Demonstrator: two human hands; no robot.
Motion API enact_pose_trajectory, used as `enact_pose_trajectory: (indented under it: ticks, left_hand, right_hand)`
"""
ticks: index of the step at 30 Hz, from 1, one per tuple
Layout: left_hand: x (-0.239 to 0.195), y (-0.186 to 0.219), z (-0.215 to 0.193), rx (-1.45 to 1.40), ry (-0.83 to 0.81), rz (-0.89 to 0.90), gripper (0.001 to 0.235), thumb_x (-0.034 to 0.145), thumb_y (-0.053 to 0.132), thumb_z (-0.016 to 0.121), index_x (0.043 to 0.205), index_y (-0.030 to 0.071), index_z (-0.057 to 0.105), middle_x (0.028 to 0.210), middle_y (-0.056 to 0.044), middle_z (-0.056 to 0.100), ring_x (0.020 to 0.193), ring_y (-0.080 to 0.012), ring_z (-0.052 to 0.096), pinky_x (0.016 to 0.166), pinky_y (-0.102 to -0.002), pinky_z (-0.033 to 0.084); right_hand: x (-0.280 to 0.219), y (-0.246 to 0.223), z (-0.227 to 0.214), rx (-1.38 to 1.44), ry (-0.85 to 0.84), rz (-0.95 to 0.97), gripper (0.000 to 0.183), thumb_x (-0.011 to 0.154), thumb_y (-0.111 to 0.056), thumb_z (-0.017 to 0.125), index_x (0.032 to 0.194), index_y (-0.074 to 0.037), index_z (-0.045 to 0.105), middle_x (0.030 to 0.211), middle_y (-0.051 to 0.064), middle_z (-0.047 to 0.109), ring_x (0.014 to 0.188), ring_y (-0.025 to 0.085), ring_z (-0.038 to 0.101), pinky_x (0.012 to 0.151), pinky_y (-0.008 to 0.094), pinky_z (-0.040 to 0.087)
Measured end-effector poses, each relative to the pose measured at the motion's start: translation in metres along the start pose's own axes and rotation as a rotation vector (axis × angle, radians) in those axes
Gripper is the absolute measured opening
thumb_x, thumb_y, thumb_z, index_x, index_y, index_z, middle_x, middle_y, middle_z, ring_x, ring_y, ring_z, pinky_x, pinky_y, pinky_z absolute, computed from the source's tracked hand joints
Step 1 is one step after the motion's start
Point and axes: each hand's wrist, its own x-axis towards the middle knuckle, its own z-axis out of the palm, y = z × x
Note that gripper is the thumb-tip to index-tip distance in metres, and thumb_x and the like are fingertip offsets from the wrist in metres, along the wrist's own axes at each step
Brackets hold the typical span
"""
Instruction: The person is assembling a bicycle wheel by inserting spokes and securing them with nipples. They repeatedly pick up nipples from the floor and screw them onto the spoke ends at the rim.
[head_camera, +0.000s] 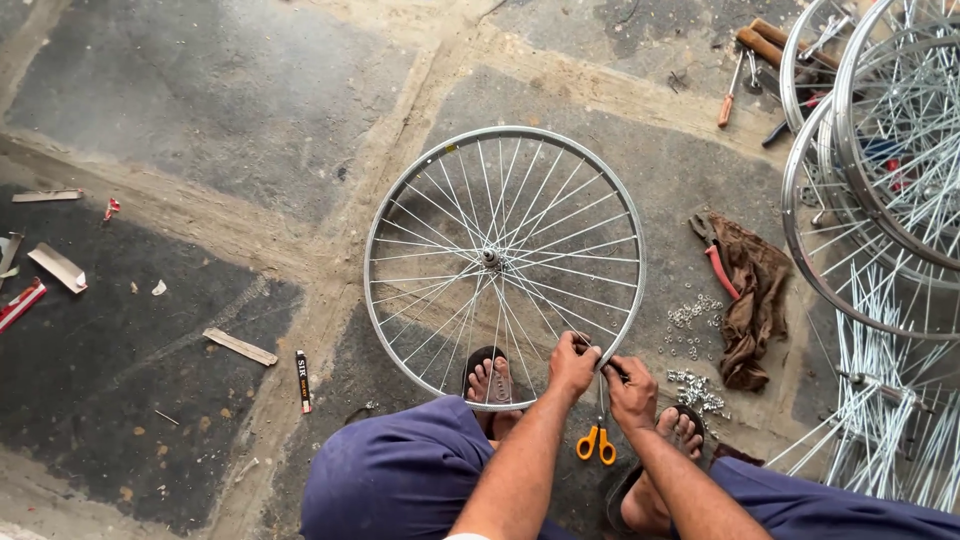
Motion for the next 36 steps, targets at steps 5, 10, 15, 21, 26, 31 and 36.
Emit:
enact_pose_trajectory:
  ticks: [5, 10, 15, 21, 26, 31, 36]
  left_hand:
    - [0.01, -0.016, 0.004, 0.039, 0.056, 0.107, 0.035, 0.085, 0.026, 0.076, 0.113, 0.01, 0.064, 0.104, -0.009, 0.074, 0.095, -0.0232, 0.071, 0.085, -0.038, 0.056]
    - [0.027, -0.032, 0.012, 0.047, 0.078, 0.19, 0.036, 0.085, 0.028, 0.075, 0.113, 0.009, 0.063, 0.102, -0.013, 0.074, 0.096, -0.0289, 0.071, 0.084, -0.041, 0.055]
    - [0.024, -0.043, 0.018, 0.145, 0.114, 0.26, 0.038, 0.09, 0.028, 0.071, 0.12, 0.01, 0.058, 0.111, -0.016, 0.07, 0.103, -0.0332, 0.067, 0.088, -0.044, 0.053]
    - [0.014, -0.022, 0.011, 0.213, 0.019, 0.085, 0.03, 0.096, 0.026, 0.064, 0.12, 0.01, 0.056, 0.113, -0.011, 0.068, 0.104, -0.0264, 0.067, 0.09, -0.043, 0.053]
    - [0.009, -0.01, 0.002, 0.081, -0.037, 0.095, 0.027, 0.095, 0.021, 0.066, 0.118, 0.008, 0.057, 0.115, -0.011, 0.068, 0.105, -0.0242, 0.068, 0.09, -0.039, 0.057]
    - [0.014, -0.013, 0.0, 0.033, -0.062, 0.091, 0.028, 0.092, 0.019, 0.068, 0.116, 0.008, 0.057, 0.113, -0.011, 0.069, 0.103, -0.0241, 0.069, 0.089, -0.039, 0.057]
    - [0.016, -0.018, 0.008, 0.203, -0.007, 0.096, 0.03, 0.096, 0.022, 0.063, 0.12, 0.008, 0.051, 0.111, -0.012, 0.064, 0.1, -0.0245, 0.066, 0.085, -0.041, 0.054]
  right_hand:
    - [0.002, -0.005, 0.0, -0.004, 0.01, 0.023, 0.019, 0.088, -0.009, 0.075, 0.106, -0.004, 0.074, 0.096, 0.014, 0.07, 0.086, 0.028, 0.071, 0.077, 0.038, 0.055]
    - [0.005, 0.002, 0.0, -0.035, 0.039, -0.088, 0.019, 0.09, -0.007, 0.074, 0.109, -0.003, 0.074, 0.101, 0.017, 0.072, 0.092, 0.032, 0.07, 0.081, 0.04, 0.055]
    - [0.005, 0.017, 0.007, 0.154, 0.017, 0.071, 0.021, 0.091, -0.005, 0.074, 0.112, -0.001, 0.073, 0.099, 0.014, 0.076, 0.09, 0.022, 0.073, 0.082, 0.034, 0.057]
    - [0.003, 0.025, 0.01, 0.264, -0.041, 0.169, 0.019, 0.091, -0.003, 0.074, 0.11, -0.002, 0.075, 0.1, 0.006, 0.075, 0.093, 0.015, 0.072, 0.084, 0.027, 0.059]
    - [0.005, 0.023, 0.005, 0.212, -0.049, 0.141, 0.016, 0.092, -0.002, 0.077, 0.108, -0.002, 0.077, 0.1, 0.009, 0.073, 0.093, 0.016, 0.071, 0.082, 0.027, 0.059]
    - [0.006, 0.02, 0.007, 0.226, -0.017, 0.132, 0.02, 0.091, -0.003, 0.076, 0.111, -0.001, 0.073, 0.1, 0.007, 0.075, 0.092, 0.014, 0.072, 0.082, 0.027, 0.06]
    - [0.003, 0.019, 0.006, 0.246, -0.045, 0.12, 0.016, 0.094, -0.002, 0.072, 0.11, -0.001, 0.074, 0.099, 0.007, 0.073, 0.088, 0.015, 0.072, 0.078, 0.028, 0.06]
